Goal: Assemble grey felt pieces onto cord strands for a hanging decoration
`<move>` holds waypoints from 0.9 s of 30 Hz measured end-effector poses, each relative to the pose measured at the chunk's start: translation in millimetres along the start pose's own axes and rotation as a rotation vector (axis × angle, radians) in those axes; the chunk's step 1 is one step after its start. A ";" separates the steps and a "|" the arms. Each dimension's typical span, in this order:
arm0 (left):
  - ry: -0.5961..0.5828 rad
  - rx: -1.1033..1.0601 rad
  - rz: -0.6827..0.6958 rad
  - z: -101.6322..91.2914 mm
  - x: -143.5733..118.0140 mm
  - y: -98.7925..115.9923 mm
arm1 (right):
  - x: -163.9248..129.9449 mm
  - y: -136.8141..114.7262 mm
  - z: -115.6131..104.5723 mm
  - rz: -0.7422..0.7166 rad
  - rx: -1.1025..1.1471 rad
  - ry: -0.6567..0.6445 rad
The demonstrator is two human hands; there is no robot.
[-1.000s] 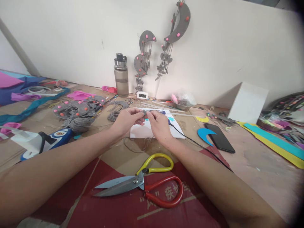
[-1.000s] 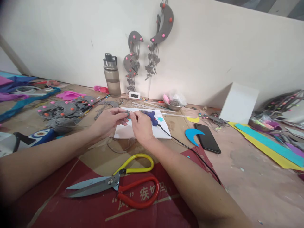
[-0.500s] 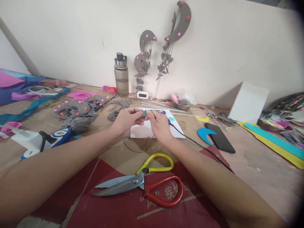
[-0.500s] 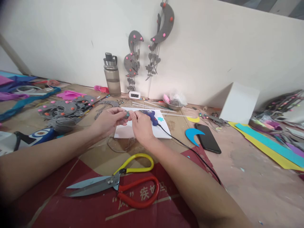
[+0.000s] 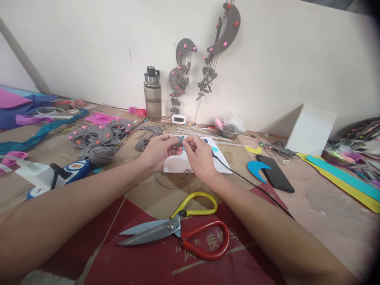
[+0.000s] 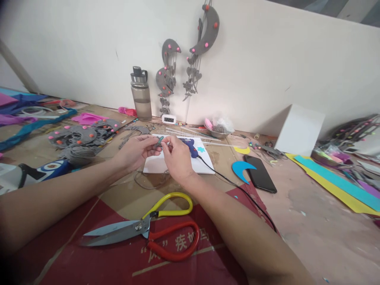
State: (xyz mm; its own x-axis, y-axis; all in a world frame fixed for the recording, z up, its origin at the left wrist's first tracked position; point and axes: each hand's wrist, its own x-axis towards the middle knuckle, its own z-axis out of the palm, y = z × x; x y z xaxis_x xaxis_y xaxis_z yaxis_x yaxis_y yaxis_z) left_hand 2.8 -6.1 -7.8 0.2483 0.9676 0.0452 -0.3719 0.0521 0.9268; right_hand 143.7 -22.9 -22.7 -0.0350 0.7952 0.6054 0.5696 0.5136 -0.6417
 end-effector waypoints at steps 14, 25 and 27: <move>-0.066 -0.089 -0.010 -0.9 0.3 -3.1 | 2.6 -2.7 -2.8 0.031 -0.033 0.010; -0.072 0.025 0.085 0.4 -0.7 -5.5 | 5.6 -6.5 -3.1 0.119 -0.015 0.023; -0.071 0.046 0.094 0.5 -1.1 -5.5 | 5.9 -6.1 -2.4 0.125 -0.030 0.024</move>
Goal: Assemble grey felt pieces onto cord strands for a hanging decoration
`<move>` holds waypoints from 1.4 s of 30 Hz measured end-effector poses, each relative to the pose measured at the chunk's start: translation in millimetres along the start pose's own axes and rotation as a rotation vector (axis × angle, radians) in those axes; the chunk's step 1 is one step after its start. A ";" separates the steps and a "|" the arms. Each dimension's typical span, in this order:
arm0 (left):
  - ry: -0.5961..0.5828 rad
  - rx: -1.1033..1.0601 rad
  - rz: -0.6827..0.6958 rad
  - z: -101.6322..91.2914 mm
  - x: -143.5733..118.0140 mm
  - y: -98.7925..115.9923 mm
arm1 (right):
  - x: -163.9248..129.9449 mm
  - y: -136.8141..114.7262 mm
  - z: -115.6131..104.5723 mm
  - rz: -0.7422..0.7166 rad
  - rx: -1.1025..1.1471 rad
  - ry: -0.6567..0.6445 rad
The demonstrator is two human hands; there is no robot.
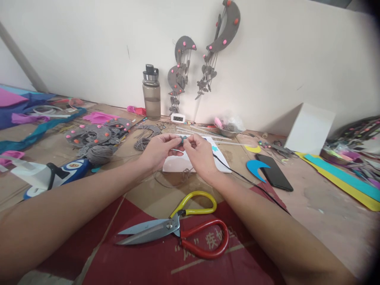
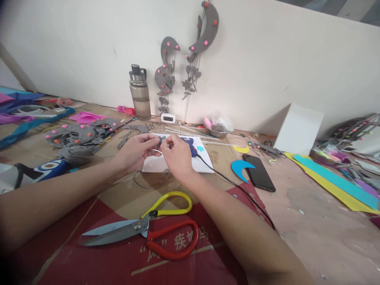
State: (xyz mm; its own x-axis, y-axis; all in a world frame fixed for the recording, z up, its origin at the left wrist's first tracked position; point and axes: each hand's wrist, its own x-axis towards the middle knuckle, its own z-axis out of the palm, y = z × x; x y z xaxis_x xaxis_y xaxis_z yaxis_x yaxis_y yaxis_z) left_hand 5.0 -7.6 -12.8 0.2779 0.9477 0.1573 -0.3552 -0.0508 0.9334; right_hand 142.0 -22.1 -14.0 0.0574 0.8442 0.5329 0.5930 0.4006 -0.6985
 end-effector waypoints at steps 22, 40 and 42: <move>0.267 0.032 0.038 -29.0 21.7 0.4 | -5.2 0.2 3.0 -0.029 0.034 -0.164; 0.416 -0.093 0.027 -69.5 43.9 -17.8 | 18.2 -35.5 -49.4 0.295 0.517 -0.593; 0.416 -0.090 0.014 -70.3 43.3 -18.6 | 21.7 -41.9 -62.3 0.273 0.538 -0.626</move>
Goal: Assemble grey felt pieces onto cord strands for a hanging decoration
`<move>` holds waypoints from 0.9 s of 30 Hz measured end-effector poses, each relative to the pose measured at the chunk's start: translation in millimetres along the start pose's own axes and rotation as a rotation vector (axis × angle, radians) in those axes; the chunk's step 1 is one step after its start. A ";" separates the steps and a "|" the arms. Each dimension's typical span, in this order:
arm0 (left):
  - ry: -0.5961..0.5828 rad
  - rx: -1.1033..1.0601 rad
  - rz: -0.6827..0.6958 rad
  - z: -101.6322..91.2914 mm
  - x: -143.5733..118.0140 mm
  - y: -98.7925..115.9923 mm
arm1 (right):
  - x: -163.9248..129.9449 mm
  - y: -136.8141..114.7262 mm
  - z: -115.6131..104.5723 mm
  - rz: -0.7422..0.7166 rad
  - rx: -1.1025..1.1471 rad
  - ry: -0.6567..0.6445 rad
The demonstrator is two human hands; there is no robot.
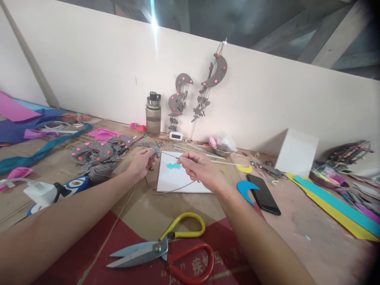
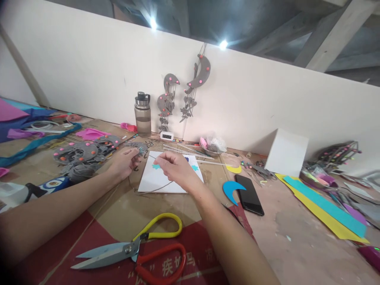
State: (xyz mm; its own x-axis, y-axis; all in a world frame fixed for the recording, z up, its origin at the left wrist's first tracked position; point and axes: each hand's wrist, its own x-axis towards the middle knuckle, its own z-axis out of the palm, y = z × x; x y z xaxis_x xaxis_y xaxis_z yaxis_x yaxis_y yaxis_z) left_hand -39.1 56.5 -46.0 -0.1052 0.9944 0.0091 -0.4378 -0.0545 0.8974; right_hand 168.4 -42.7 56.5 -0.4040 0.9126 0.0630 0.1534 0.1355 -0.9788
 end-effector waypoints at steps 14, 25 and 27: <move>-0.039 -0.020 0.002 -2.7 1.9 -3.8 | -13.2 -28.8 -12.8 -0.032 -0.075 -0.390; -0.058 -0.043 0.026 -0.3 -0.7 -1.7 | 12.0 55.2 33.9 -0.036 -0.496 -0.434; -0.078 -0.041 0.022 -0.9 -0.1 -2.0 | 11.1 63.2 42.2 -0.041 -0.530 -0.401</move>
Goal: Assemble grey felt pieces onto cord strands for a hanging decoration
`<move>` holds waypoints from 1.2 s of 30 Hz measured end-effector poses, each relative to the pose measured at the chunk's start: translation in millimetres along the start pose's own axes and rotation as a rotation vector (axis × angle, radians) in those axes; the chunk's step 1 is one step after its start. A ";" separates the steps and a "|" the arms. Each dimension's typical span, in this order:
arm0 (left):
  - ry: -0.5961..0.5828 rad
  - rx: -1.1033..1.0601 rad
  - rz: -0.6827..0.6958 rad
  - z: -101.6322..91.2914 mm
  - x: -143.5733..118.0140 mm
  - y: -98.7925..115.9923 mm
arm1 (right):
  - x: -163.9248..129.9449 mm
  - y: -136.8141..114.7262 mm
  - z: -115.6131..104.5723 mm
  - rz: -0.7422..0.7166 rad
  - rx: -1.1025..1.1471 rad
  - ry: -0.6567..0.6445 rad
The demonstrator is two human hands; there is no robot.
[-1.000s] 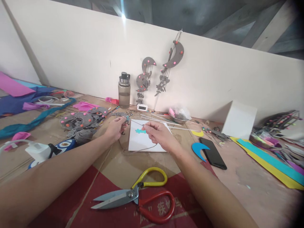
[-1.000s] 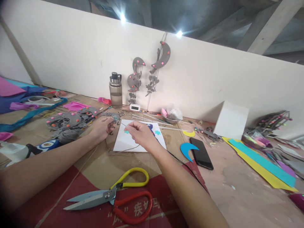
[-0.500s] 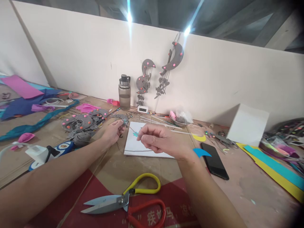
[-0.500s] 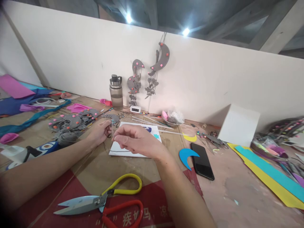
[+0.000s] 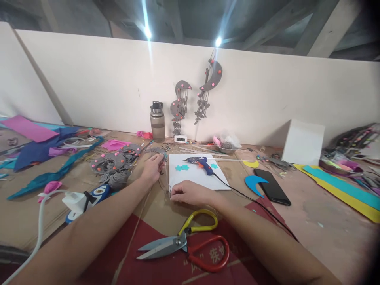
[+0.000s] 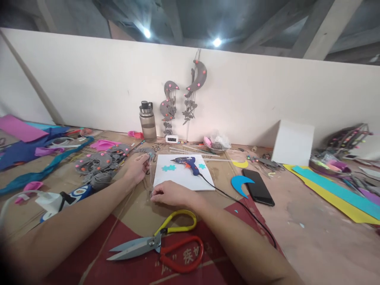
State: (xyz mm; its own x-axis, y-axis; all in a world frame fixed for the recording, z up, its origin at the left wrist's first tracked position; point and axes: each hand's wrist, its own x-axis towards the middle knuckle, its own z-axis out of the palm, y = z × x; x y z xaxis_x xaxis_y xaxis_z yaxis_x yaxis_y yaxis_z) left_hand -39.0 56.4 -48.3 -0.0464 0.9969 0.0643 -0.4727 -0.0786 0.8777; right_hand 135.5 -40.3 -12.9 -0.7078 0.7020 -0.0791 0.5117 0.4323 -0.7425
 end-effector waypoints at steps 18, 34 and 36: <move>-0.034 0.012 -0.011 -1.0 2.0 -2.9 | -4.5 5.4 27.3 0.023 0.030 0.313; -0.053 0.035 -0.017 2.2 -6.3 5.1 | -2.7 12.6 32.1 0.006 -0.122 0.334; -0.055 0.040 -0.012 1.6 -5.7 4.5 | -3.5 11.8 31.8 0.005 -0.195 0.331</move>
State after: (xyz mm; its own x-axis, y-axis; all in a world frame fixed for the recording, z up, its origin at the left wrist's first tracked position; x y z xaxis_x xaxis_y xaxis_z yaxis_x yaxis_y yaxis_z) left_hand -39.5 50.3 -43.9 0.0076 0.9969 0.0785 -0.4376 -0.0673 0.8967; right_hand 128.6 -55.7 -42.5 -0.5255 0.8356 0.1602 0.6206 0.5053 -0.5996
